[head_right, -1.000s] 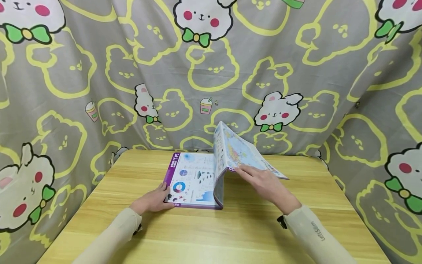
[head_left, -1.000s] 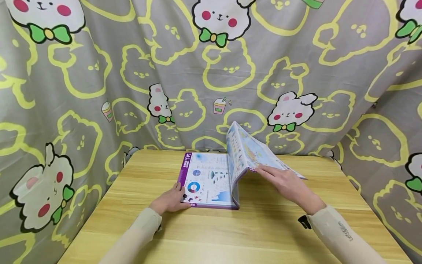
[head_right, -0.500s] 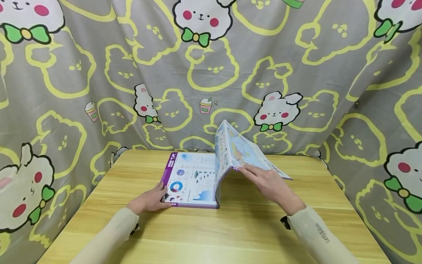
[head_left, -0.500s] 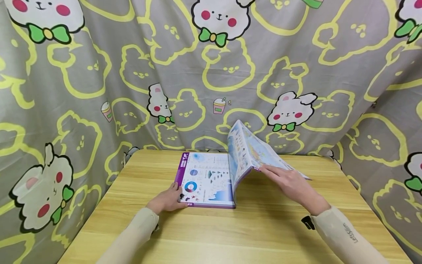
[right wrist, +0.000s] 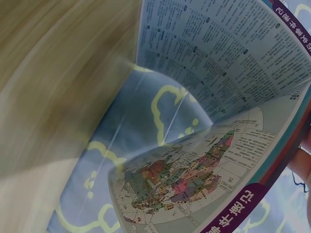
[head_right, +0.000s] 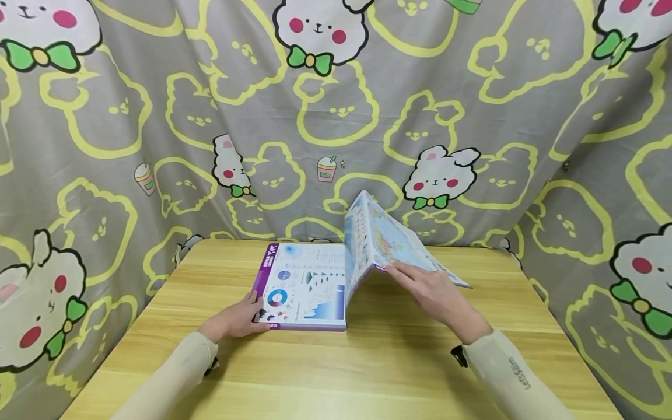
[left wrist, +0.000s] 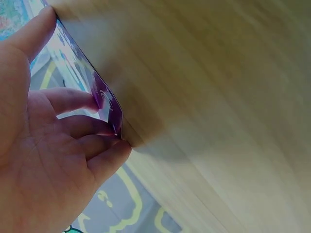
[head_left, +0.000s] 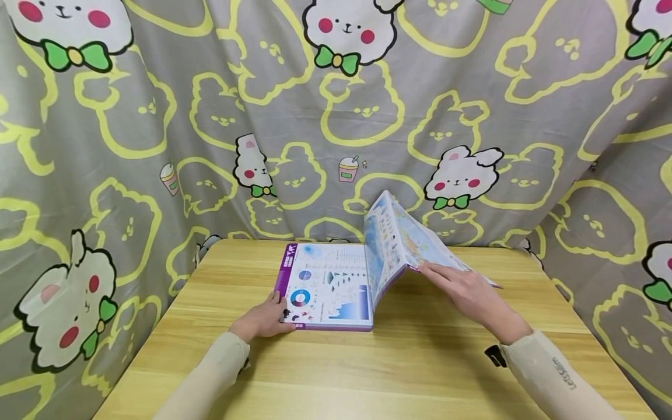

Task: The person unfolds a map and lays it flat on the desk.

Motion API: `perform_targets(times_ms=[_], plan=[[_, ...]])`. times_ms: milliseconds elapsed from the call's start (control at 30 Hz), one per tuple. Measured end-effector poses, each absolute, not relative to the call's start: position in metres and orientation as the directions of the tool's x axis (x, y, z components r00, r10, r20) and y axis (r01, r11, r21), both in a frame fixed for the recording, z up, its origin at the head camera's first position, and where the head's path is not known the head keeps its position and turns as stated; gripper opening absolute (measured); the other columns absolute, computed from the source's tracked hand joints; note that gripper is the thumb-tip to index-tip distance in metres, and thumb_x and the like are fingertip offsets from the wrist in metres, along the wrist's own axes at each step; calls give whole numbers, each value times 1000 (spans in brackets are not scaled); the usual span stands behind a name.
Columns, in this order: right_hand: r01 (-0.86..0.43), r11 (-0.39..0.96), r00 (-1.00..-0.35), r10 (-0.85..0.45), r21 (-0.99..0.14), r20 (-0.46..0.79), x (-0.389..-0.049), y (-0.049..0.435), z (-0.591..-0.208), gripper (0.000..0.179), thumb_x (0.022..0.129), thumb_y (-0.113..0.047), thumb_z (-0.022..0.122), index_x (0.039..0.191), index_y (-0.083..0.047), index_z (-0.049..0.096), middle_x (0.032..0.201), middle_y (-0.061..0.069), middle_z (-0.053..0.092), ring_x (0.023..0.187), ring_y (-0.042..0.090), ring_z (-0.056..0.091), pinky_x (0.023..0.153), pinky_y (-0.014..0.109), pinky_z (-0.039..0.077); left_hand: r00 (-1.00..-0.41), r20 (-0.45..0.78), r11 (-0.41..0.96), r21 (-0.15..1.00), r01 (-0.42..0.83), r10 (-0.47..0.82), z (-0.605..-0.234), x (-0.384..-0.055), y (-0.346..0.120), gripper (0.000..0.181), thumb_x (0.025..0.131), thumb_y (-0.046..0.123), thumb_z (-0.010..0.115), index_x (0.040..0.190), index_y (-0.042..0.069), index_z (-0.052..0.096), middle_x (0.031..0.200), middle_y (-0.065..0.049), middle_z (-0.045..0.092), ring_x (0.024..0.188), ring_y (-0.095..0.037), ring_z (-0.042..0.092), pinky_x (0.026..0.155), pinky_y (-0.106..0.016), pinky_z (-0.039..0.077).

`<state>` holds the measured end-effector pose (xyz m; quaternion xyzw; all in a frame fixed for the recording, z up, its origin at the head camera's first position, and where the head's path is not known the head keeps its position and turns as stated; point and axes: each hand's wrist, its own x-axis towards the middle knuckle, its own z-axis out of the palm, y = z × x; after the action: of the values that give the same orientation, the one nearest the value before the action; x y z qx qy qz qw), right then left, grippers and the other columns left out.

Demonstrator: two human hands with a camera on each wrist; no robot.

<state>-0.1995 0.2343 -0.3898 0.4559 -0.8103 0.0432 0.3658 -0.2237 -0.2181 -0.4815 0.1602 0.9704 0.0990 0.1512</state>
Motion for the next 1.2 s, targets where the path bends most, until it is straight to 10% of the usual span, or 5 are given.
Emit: perform_targets(times_ms=[1200], plan=[[-733, 627, -368, -692, 263, 621, -191, 253, -398, 50, 106, -20, 15, 125, -8, 59, 113, 11, 65, 77, 27, 66, 50, 42, 52, -914, -267, 938, 251, 241, 306, -480, -223, -243, 84, 88, 47, 63, 141, -10, 33, 149, -33, 17, 138, -44, 16, 110, -51, 20]])
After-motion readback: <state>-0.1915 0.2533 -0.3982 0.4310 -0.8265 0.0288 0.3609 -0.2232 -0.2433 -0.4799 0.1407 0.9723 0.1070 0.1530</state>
